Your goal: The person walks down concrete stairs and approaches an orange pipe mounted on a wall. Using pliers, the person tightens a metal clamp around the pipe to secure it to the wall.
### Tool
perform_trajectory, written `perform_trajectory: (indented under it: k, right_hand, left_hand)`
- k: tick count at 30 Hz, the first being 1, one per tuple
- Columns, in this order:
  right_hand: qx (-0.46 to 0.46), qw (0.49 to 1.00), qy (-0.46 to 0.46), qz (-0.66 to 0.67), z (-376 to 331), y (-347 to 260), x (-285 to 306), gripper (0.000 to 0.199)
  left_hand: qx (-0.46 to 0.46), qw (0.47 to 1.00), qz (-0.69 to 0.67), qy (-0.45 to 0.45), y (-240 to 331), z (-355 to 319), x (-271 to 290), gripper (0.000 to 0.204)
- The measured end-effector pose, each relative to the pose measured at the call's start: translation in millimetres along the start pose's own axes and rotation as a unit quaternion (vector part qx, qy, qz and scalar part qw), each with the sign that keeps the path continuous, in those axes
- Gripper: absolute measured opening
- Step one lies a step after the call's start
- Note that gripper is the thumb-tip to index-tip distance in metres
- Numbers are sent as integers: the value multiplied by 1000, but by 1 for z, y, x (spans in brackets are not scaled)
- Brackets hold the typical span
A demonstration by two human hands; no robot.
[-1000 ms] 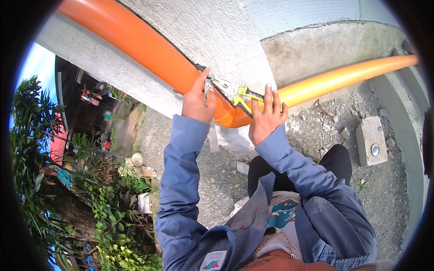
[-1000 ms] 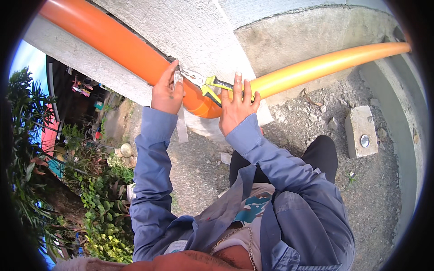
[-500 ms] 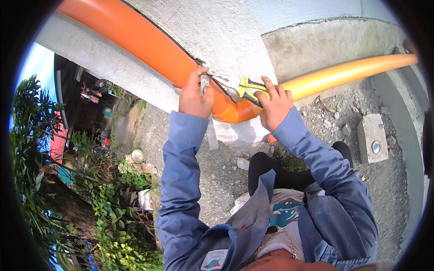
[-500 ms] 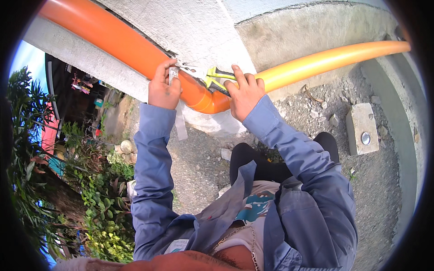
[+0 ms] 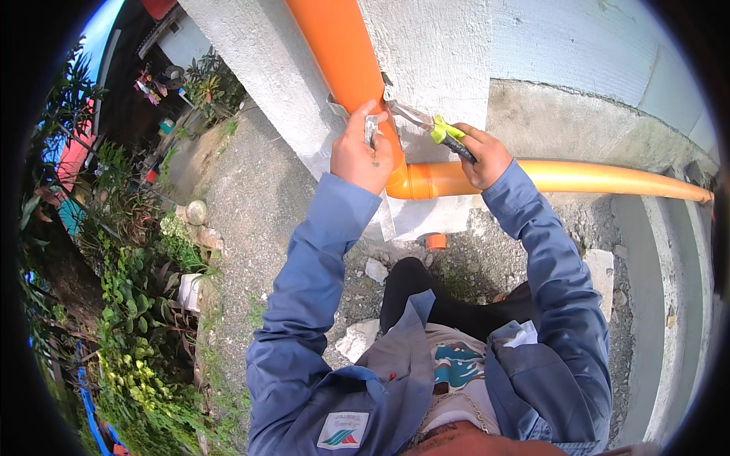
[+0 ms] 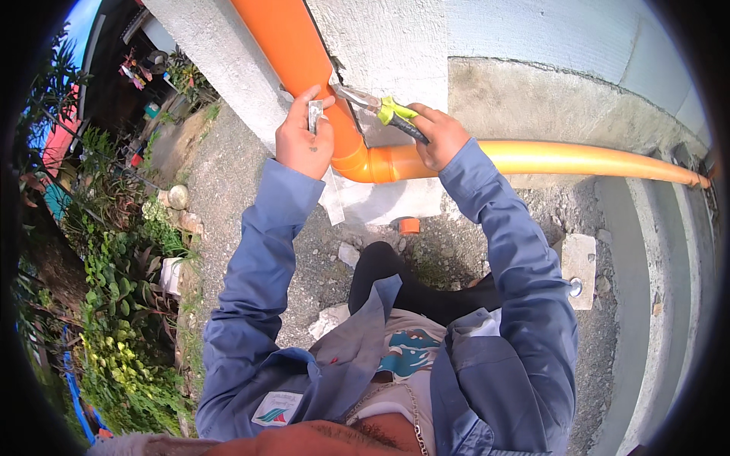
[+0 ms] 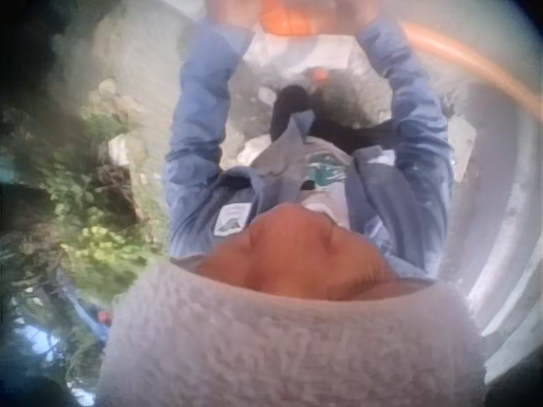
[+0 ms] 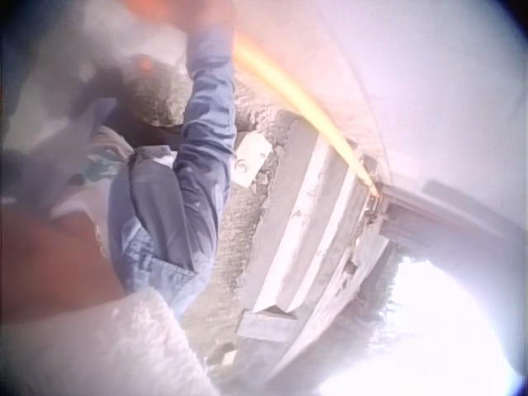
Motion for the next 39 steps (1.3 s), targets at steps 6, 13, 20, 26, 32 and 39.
perform_trajectory:
  k: [6, 13, 20, 26, 32, 39]
  right_hand:
    - [-9, 995, -54, 82, 7, 11, 4, 40]
    - [-39, 991, -61, 113, 9, 15, -2, 42]
    - [-81, 984, -85, 137, 15, 23, -16, 37]
    - [-93, 982, -84, 144, 24, 32, -25, 27]
    - [-109, 975, -77, 180, 31, 37, -39, 19]
    - [-90, 976, -74, 187, 36, 38, -45, 22]
  left_hand:
    - [122, 974, -185, 37, -18, -10, -21, 40]
    - [283, 768, -572, 52, -17, -20, -57, 30]
    - [271, 486, -831, 20, -27, 3, -65, 30]
    - [237, 406, -883, 6, -34, 4, -63, 32]
    - [266, 428, -863, 22, -35, 6, -52, 33]
    - [300, 480, -824, 35, -36, 3, -40, 32]
Point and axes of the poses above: each hand's wrist, its own z-axis towards the middle knuckle, its own x-axis out of the back of the hand, y = z × x, the point moved 2 cm from there along z, towards the middle knuckle, and after that the axes turned 10 degrees about -z, right-handed, at the moved point
